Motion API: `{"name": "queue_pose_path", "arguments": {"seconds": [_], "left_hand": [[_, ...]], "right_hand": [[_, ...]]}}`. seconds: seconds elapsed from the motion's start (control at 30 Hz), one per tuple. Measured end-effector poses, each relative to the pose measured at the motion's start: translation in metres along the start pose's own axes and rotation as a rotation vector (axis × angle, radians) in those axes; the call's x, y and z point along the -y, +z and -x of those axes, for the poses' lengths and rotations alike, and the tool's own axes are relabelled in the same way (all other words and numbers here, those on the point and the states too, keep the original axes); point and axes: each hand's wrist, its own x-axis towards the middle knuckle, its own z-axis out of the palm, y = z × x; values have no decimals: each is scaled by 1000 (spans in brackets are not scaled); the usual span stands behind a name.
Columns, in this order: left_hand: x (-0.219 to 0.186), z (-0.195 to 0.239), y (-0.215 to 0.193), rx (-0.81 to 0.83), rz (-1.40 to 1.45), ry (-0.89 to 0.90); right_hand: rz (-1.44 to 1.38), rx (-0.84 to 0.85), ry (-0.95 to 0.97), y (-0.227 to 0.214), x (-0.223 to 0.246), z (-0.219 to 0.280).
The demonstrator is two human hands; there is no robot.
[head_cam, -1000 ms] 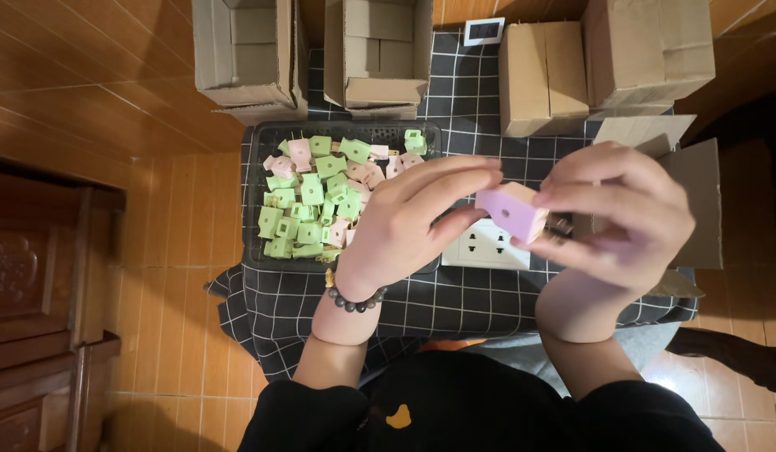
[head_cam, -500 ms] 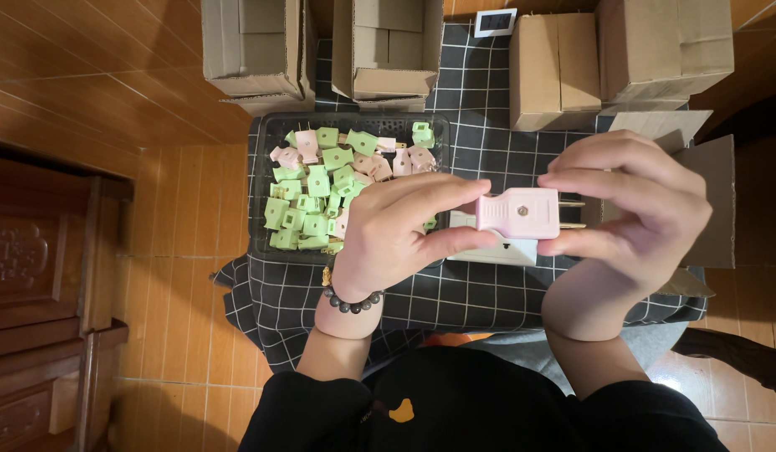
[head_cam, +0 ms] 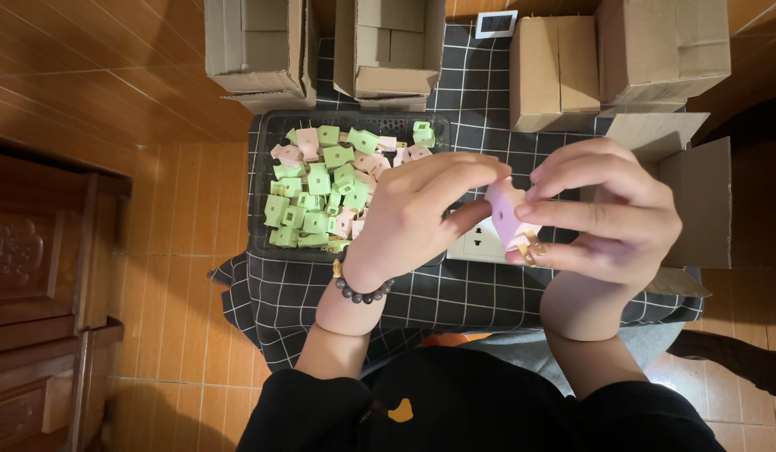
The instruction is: The person picks up small pink and green plastic electrical components from a black tray, inserts them into a white wall socket plate, and places the assembled unit into a cardboard box. This process is repeated multiple times throughout the video.
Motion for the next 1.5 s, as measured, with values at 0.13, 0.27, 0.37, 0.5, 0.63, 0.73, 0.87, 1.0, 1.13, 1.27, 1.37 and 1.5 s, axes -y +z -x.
{"name": "queue_pose_path", "arguments": {"seconds": [0.13,0.27,0.37,0.5,0.63,0.73,0.87,1.0,1.13,1.27,1.37,1.5], "left_hand": [[1,1,-3,5,7,16],[1,7,-12,10,52,14],[-2,9,-17,2,61,14],[-7,12,-16,-19,63,-46],[1,12,-9,9,203,-68],[11,14,2,81,203,-26],[3,10,-3,6,193,102],[-5,7,-4,8,198,141],[-7,6,-1,12,185,130],[-7,6,-2,-5,143,124],[-10,5,-8,-18,14,107],[-9,7,-10,-28,-111,96]], "right_hand": [[8,-11,-38,-4,-4,3],[20,-18,-10,-11,-5,5],[44,-29,43,-12,-3,5],[47,-76,135,-6,3,1],[67,-104,83,-7,-3,6],[57,-82,-66,-7,-7,6],[104,-19,36,-3,3,-7],[119,9,28,1,1,-9],[114,7,52,1,5,-11],[106,-10,62,-3,2,-1],[78,-51,33,-4,3,2],[105,-64,41,-3,8,-2]]}}
